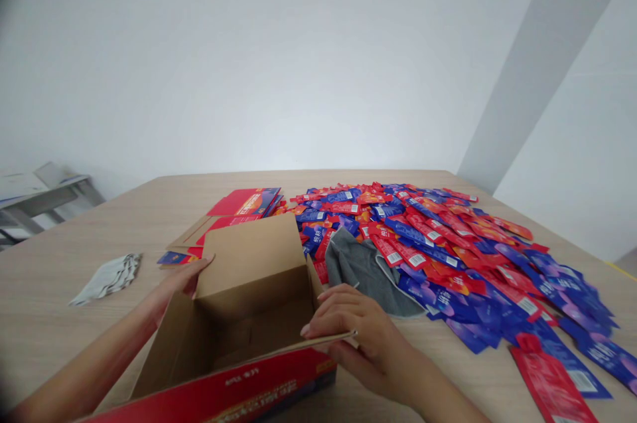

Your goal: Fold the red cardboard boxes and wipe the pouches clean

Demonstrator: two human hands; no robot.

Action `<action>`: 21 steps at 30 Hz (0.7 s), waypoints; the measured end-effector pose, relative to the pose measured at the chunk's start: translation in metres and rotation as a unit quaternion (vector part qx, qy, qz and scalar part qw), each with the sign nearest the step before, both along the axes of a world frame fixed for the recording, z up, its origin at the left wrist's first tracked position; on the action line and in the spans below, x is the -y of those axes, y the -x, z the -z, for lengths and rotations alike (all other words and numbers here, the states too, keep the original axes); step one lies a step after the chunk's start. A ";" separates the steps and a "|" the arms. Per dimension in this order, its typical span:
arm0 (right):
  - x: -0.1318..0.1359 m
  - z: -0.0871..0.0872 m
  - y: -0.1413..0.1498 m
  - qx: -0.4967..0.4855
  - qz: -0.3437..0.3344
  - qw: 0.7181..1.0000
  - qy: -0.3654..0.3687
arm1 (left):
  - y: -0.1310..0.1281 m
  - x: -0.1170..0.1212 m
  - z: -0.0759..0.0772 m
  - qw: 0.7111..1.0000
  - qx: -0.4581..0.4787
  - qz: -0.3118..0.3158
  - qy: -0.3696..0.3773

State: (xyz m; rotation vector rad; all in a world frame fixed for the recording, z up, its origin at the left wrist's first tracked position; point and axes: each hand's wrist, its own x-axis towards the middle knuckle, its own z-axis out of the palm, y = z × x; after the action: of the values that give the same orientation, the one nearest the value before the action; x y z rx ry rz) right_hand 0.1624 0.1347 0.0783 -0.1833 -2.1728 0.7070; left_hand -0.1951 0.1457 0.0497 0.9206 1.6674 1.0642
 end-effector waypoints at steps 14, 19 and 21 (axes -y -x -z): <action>-0.046 -0.009 -0.002 -0.134 -0.085 0.970 0.185 | -0.025 0.012 -0.006 0.989 0.084 -0.095 -0.081; -0.056 -0.005 -0.019 -0.159 0.018 0.971 0.175 | -0.045 0.011 -0.026 0.952 0.082 -0.241 -0.170; -0.059 -0.010 -0.024 -0.164 0.083 0.964 0.195 | -0.051 0.013 -0.039 0.932 0.070 -0.286 -0.209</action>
State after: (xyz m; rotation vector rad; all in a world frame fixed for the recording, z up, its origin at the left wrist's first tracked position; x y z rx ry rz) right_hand 0.1862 0.1937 0.0879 -0.4175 -1.6680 0.9873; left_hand -0.1439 0.1323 0.0888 0.5937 1.6555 1.8914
